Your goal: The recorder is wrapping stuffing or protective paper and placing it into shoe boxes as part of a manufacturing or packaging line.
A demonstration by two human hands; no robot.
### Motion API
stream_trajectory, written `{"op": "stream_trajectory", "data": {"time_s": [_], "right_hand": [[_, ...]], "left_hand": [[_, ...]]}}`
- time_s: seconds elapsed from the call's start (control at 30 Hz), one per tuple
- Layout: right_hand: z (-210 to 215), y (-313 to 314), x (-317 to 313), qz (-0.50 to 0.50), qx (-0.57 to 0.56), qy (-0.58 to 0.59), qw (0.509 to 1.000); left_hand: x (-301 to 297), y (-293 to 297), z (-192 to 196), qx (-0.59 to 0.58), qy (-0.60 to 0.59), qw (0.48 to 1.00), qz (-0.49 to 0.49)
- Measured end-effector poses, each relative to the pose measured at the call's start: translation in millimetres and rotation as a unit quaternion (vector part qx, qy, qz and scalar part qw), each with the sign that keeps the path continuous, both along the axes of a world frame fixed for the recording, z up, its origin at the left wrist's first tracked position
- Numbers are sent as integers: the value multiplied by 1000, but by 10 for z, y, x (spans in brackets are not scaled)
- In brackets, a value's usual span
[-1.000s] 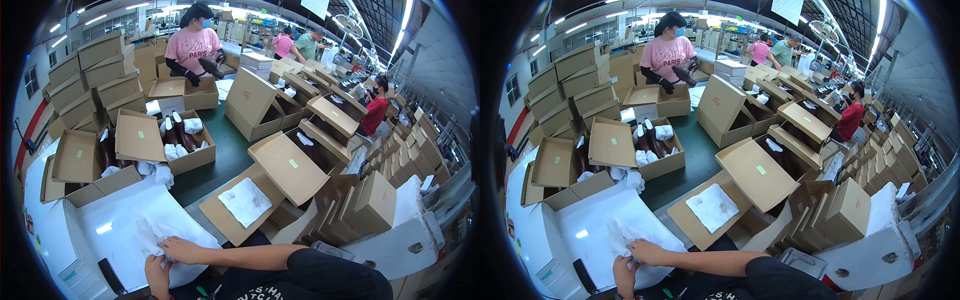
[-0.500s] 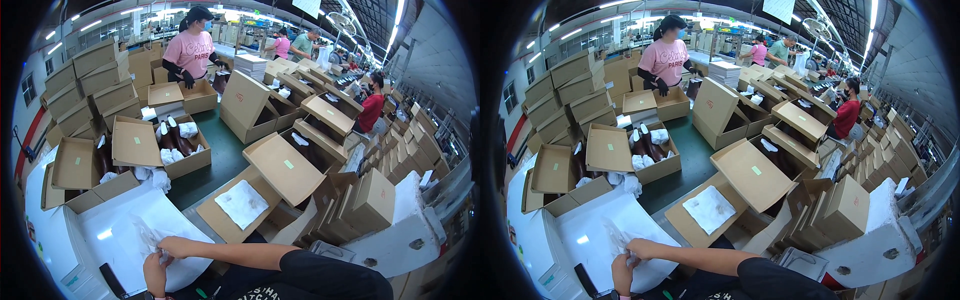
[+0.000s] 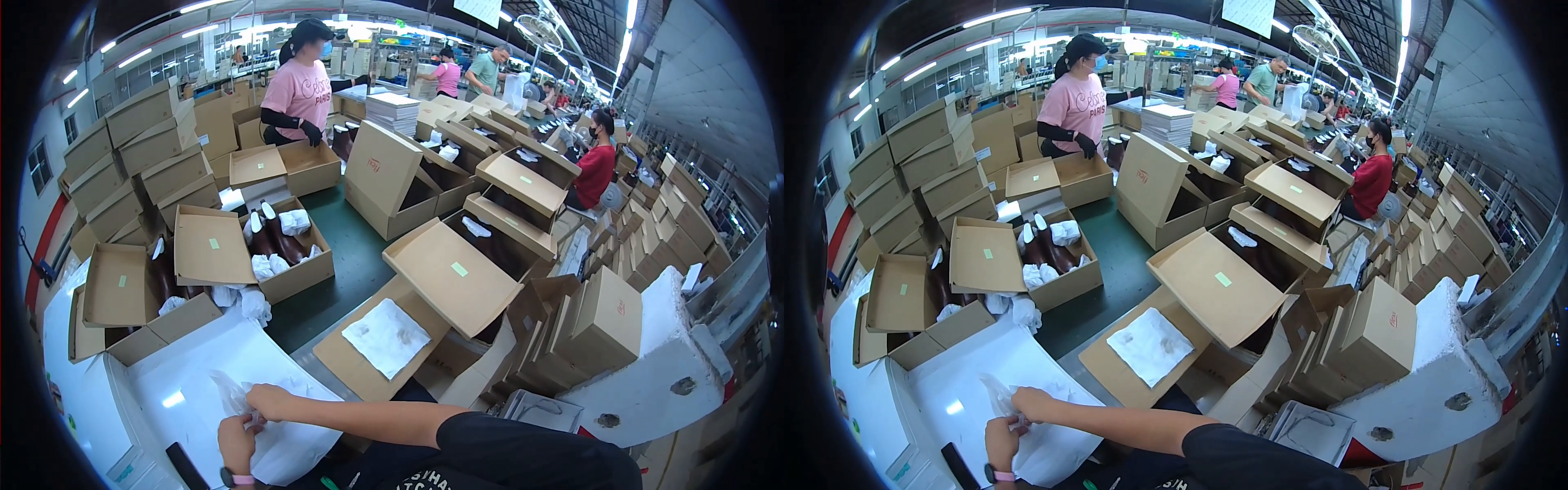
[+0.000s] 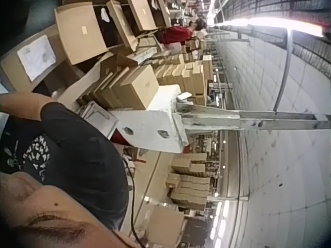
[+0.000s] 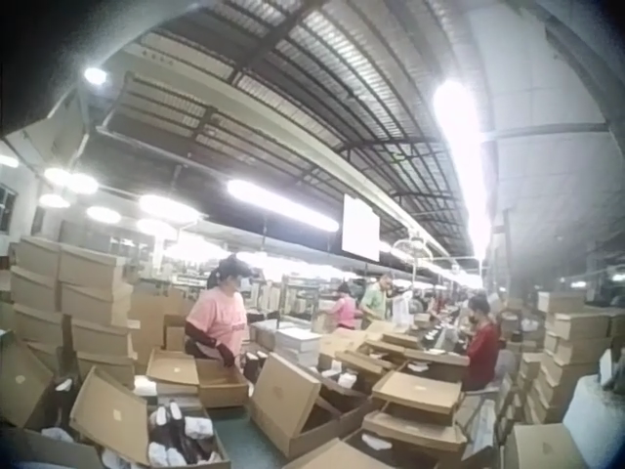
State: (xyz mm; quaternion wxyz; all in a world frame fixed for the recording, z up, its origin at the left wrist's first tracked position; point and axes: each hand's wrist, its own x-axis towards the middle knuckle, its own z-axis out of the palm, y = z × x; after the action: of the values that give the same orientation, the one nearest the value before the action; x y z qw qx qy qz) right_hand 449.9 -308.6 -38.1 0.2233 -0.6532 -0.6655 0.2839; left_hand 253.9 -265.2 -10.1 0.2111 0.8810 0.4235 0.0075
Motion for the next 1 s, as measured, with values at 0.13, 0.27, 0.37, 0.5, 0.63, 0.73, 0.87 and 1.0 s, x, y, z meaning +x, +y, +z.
{"op": "stream_trajectory", "data": {"time_s": [0.13,0.27,0.37,0.5,0.63,0.73,0.87,1.0], "right_hand": [[-51,301,62,7,-83,10,997],[-202,586,176,31,-106,-14,994],[-324,675,309,70,-129,-37,988],[-178,510,382,65,-100,-23,993],[70,107,21,24,171,-141,975],[70,-203,117,82,165,-16,983],[-35,-244,189,59,179,17,982],[25,30,160,61,86,-13,994]], "left_hand": [[151,-536,256,227,-171,958,-25],[142,-739,25,114,-141,983,21],[199,-677,-163,154,-178,972,17],[170,-536,-277,133,-210,969,6],[-103,-396,-252,133,-218,967,8],[-15,-185,-270,80,-198,977,-6],[75,30,-234,36,-188,981,0],[41,217,-258,-66,-190,977,66]]}}
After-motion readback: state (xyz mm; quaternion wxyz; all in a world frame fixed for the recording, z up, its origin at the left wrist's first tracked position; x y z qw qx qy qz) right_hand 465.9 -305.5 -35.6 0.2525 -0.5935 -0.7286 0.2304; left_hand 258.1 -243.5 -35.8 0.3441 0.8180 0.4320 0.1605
